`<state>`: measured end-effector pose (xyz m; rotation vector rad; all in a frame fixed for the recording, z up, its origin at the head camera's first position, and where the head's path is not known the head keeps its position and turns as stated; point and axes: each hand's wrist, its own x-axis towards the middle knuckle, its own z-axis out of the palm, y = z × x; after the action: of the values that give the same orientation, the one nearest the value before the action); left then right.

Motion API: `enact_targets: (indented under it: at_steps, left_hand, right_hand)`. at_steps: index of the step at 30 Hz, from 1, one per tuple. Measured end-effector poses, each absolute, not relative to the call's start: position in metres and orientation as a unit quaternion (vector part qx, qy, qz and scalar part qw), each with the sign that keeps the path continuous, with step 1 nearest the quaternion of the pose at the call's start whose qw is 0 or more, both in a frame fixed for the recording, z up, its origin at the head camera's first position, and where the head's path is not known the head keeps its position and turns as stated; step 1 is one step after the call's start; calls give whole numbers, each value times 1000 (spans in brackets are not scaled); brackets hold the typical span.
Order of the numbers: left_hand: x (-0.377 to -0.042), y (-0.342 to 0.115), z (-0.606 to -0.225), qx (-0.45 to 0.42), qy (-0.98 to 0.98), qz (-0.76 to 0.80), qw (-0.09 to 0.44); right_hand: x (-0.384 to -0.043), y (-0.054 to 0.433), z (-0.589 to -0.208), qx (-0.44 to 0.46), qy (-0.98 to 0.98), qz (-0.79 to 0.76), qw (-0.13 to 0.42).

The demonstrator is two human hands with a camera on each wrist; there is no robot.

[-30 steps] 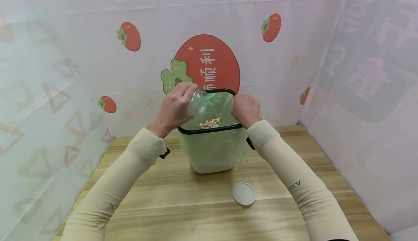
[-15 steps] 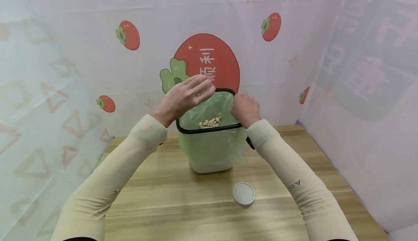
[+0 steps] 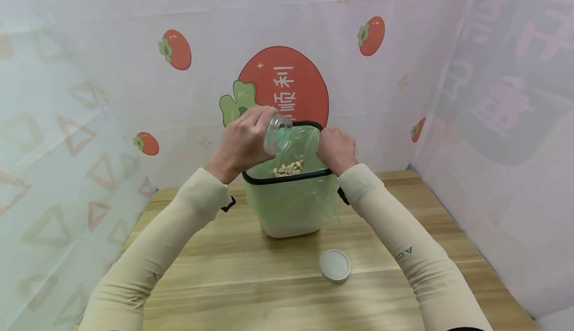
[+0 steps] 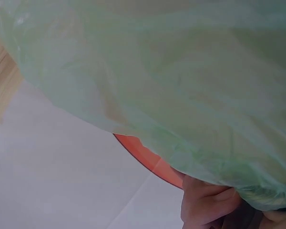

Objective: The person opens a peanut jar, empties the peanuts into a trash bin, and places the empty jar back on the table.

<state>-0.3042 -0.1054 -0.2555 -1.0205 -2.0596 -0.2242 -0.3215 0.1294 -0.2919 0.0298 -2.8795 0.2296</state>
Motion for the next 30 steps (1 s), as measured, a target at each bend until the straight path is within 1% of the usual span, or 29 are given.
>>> enact_targets:
  at_steps: [5,16,30]
  left_hand:
    - [-302,-107,-259,-375,-837,-129,377]
    - [-301,-112,-272,-347,-849,-193,349]
    - [-285,-116,-275,-294,-852,-320,290]
  right_hand:
    - [-322,129,-290,10,-989,78,127]
    - [-322,129,-293,8,-989,71,127]
    - [-319,128,-292,6,-990,73,123]
